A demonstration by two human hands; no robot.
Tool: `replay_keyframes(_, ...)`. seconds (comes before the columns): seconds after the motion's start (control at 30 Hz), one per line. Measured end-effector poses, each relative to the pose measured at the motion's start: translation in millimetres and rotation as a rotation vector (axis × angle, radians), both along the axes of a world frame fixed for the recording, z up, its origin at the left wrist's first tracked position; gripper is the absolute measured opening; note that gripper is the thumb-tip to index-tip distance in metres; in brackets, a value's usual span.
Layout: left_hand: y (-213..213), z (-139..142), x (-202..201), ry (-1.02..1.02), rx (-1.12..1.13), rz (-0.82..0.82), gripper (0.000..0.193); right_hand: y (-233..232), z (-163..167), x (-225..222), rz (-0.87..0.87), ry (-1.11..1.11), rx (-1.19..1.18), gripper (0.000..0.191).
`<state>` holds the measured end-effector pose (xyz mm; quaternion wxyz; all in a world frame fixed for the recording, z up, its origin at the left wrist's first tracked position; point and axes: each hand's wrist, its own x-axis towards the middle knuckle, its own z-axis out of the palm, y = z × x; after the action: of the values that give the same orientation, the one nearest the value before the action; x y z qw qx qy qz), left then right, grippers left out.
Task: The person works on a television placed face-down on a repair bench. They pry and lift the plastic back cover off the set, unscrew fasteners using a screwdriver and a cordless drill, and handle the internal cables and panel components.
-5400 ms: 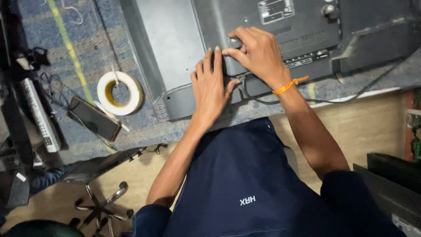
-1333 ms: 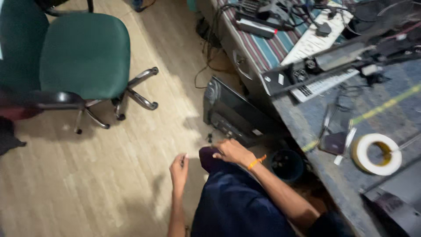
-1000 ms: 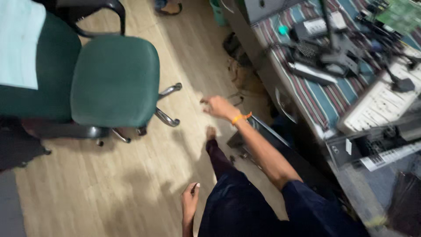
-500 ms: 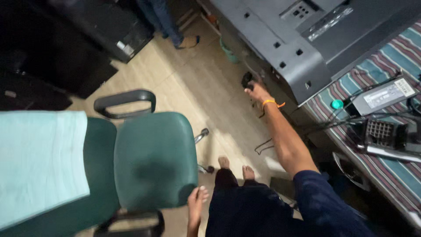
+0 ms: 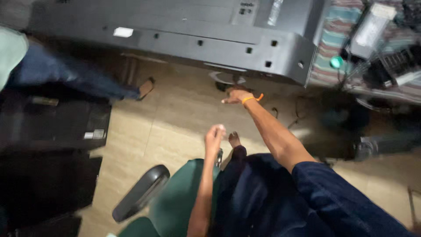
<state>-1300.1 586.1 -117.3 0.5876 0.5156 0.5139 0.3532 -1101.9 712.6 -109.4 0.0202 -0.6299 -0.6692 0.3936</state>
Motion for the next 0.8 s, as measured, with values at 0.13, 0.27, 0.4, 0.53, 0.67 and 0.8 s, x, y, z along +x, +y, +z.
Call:
replay_keyframes(0.13, 61, 10, 13, 0.051, 0.015, -0.003, 0.029, -21, -6, -20, -0.122, -0.163, -0.051, 0.055)
replay_keyframes(0.27, 90, 25, 20, 0.283, 0.35, 0.044, 0.035, -50, -13, -33, -0.071, -0.003, 0.259, 0.043)
replay_keyframes(0.4, 97, 30, 8, 0.599, 0.726, -0.032, 0.042, -79, -20, -35, -0.101, 0.202, 0.277, 0.04)
replay_keyframes(0.53, 96, 13, -7, 0.738, 0.808, -0.155, 0.041, -93, -21, -44, -0.192, 0.288, 0.292, 0.035)
replay_keyframes(0.67, 83, -11, -25, 0.845, 0.761, -0.247, 0.035, -105, -16, -52, -0.267, 0.31, 0.306, 0.031)
replay_keyframes(0.8, 62, -28, -43, 0.84, 0.752, -0.209, 0.029, -123, -22, -42, -0.436, 0.312, 0.25, 0.028)
